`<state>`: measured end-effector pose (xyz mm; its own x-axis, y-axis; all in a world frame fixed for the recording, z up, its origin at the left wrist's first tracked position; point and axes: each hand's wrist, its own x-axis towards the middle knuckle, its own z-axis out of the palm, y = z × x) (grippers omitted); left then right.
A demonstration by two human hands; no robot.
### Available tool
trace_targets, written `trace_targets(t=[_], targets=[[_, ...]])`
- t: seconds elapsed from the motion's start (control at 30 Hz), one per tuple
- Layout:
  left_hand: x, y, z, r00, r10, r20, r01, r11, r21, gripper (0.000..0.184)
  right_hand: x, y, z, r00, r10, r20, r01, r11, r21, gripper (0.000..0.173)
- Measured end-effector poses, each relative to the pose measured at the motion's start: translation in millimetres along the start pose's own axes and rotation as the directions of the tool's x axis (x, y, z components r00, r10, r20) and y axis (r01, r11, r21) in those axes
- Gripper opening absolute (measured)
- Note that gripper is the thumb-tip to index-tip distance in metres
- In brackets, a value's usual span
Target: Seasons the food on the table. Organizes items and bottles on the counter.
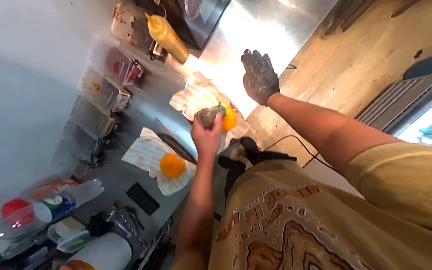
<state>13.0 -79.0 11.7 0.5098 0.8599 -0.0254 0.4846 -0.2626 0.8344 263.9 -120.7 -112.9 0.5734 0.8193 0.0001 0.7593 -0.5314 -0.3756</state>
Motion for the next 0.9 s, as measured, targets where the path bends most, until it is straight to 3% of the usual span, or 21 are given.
trace_targets(t=[0.07, 0.13, 0.37, 0.47, 0.6, 0.7, 0.8, 0.87, 0.9], targets=[[-7.8, 0.7, 2.7, 0.998, -0.036, 0.056, 0.035, 0.999, 0.03, 0.044, -19.5, -7.0, 3.7, 1.0, 0.0, 0.028, -0.001, 1.0, 0.018, 0.06], [-0.9, 4.0, 9.7, 1.0, 0.003, 0.03, -0.002, 1.0, -0.026, 0.042, -4.4, -1.8, 0.3, 1.0, -0.012, -0.018, 0.012, 1.0, 0.006, 0.06], [-35.5, 1.3, -5.4, 0.988, -0.105, 0.115, 0.108, 0.994, -0.025, 0.043, -12.7, 2.1, 8.4, 0.999, -0.031, -0.016, 0.031, 0.999, 0.021, 0.06], [-26.3, 5.9, -12.2, 0.999, -0.043, 0.025, 0.046, 0.994, -0.099, 0.037, -2.8, 4.2, 6.2, 0.998, -0.036, -0.042, 0.036, 0.999, -0.001, 0.06], [-3.3, -14.7, -16.8, 0.993, -0.066, 0.095, 0.071, 0.996, -0.051, 0.042, -14.7, -2.8, 6.2, 0.999, -0.046, -0.025, 0.045, 0.999, -0.01, 0.06], [3.7, -17.9, -22.8, 0.999, -0.036, 0.002, 0.036, 0.995, -0.093, 0.041, -6.4, 0.3, 5.0, 0.998, -0.035, -0.058, 0.034, 0.999, -0.02, 0.059], [-27.9, -21.9, -43.3, 0.989, -0.147, -0.005, 0.146, 0.986, -0.083, 0.044, -23.6, -3.4, 11.6, 0.998, -0.05, -0.028, 0.049, 0.999, -0.018, 0.06], [-22.5, -24.5, -36.7, 0.987, -0.138, -0.085, 0.121, 0.976, -0.179, 0.038, -8.3, -2.0, -0.2, 0.994, -0.042, -0.097, 0.041, 0.999, -0.008, 0.059], [-28.4, -27.1, -31.7, 0.981, -0.185, -0.064, 0.165, 0.957, -0.238, 0.037, -20.0, -9.5, -18.1, 0.999, -0.012, -0.037, 0.012, 1.0, 0.004, 0.058]])
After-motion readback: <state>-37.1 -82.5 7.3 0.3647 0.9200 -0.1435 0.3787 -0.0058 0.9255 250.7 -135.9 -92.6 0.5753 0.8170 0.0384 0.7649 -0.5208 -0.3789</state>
